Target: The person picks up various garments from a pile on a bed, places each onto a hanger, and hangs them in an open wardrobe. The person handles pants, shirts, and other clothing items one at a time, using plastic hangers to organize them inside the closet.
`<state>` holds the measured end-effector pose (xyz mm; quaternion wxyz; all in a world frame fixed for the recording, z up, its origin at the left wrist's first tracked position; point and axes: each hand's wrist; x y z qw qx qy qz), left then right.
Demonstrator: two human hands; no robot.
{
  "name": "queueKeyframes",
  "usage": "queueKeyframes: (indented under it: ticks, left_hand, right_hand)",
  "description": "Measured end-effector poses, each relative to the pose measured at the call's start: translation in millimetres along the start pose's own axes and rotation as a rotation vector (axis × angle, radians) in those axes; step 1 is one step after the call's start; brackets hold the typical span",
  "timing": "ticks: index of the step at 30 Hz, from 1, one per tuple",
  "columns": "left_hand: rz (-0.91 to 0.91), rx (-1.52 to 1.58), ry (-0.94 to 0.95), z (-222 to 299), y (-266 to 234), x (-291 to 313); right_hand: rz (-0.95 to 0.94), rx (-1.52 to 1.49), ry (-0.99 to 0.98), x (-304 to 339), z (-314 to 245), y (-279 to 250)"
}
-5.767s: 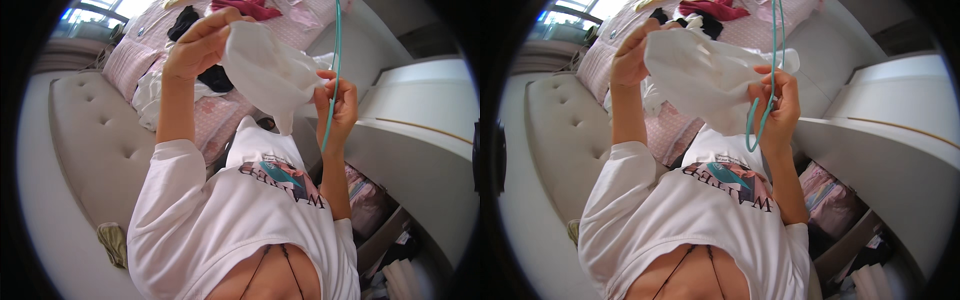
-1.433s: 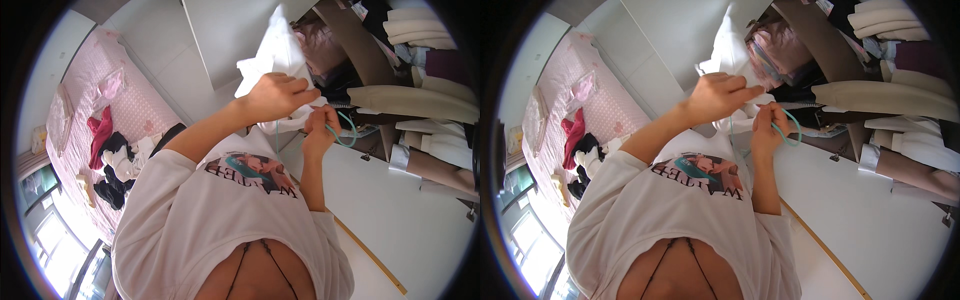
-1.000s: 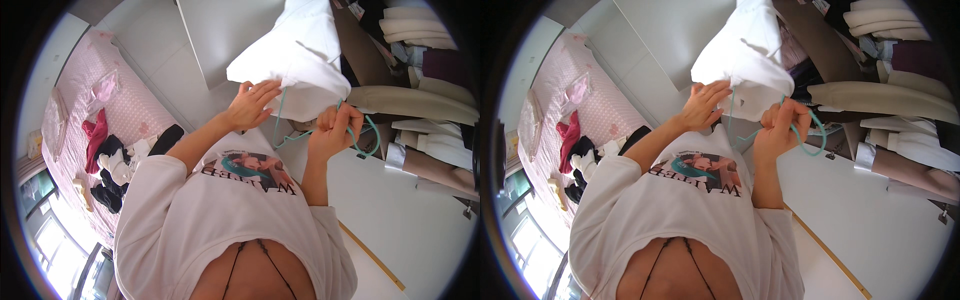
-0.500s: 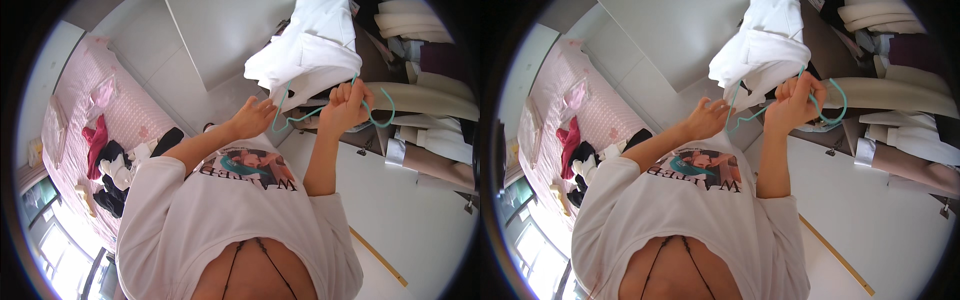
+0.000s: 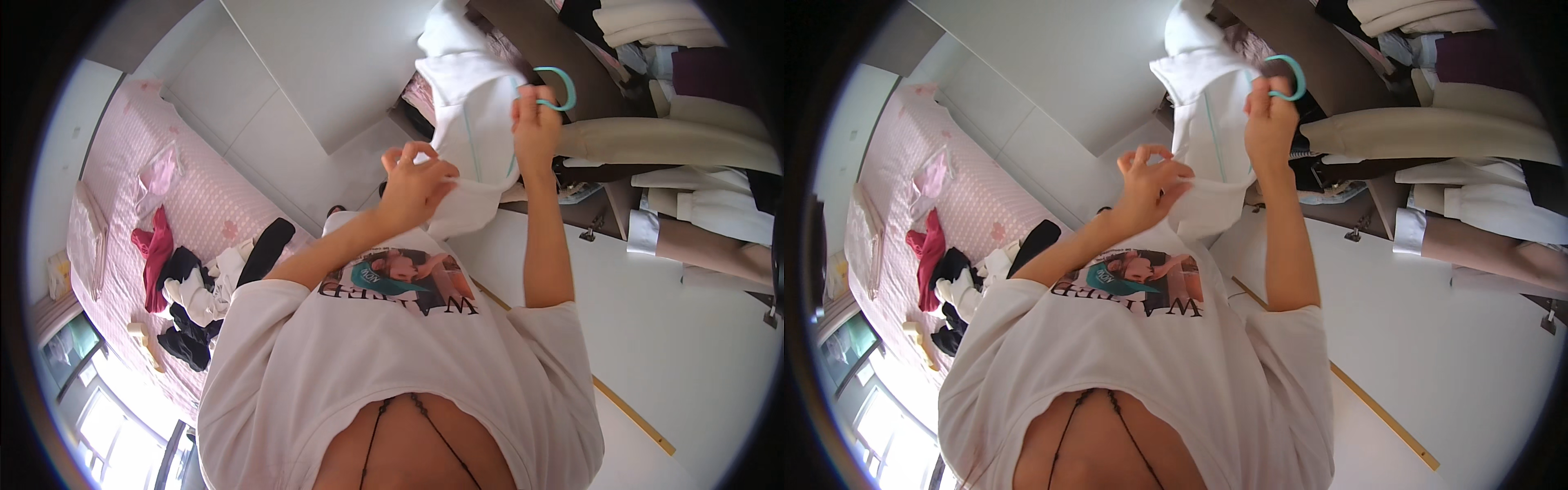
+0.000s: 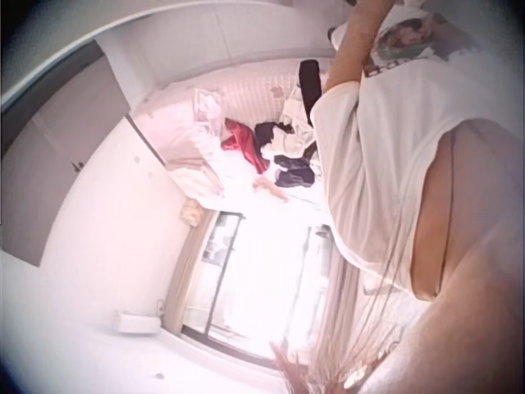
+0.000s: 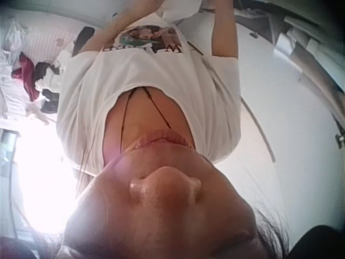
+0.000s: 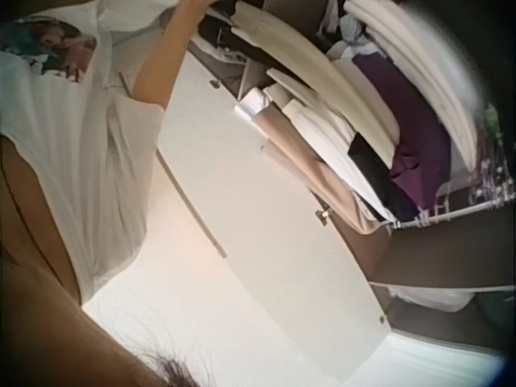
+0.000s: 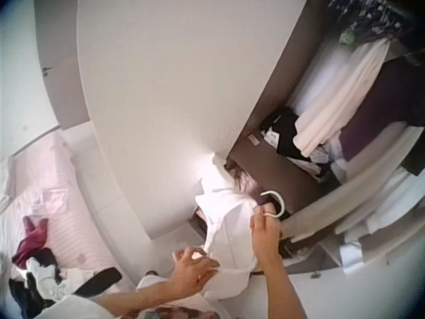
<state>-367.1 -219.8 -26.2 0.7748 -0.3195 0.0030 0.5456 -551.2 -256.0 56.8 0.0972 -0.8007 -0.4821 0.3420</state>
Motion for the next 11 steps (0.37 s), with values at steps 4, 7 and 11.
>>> queueKeyframes:
  ticks: [4,7,11]
  left_hand:
    - [0.047,0.154,-0.139,-33,3,-28]
    - [0.092,0.17,-0.219,-62,-8,-59]
    - [0.166,0.081,-0.131,-79,-9,-100]
  right_hand:
    - [-0.083,-0.017,0.049,7,1,-30]
    - [-0.099,-0.047,0.02,6,-15,-57]
    - [-0.161,-0.093,0.097,11,-41,-83]
Point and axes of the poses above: each hand's wrist, its own x-axis away from the middle knuckle, its own y-axis out of the palm, z = x × y, and after that the axes turned 12 degrees about -y, right-handed
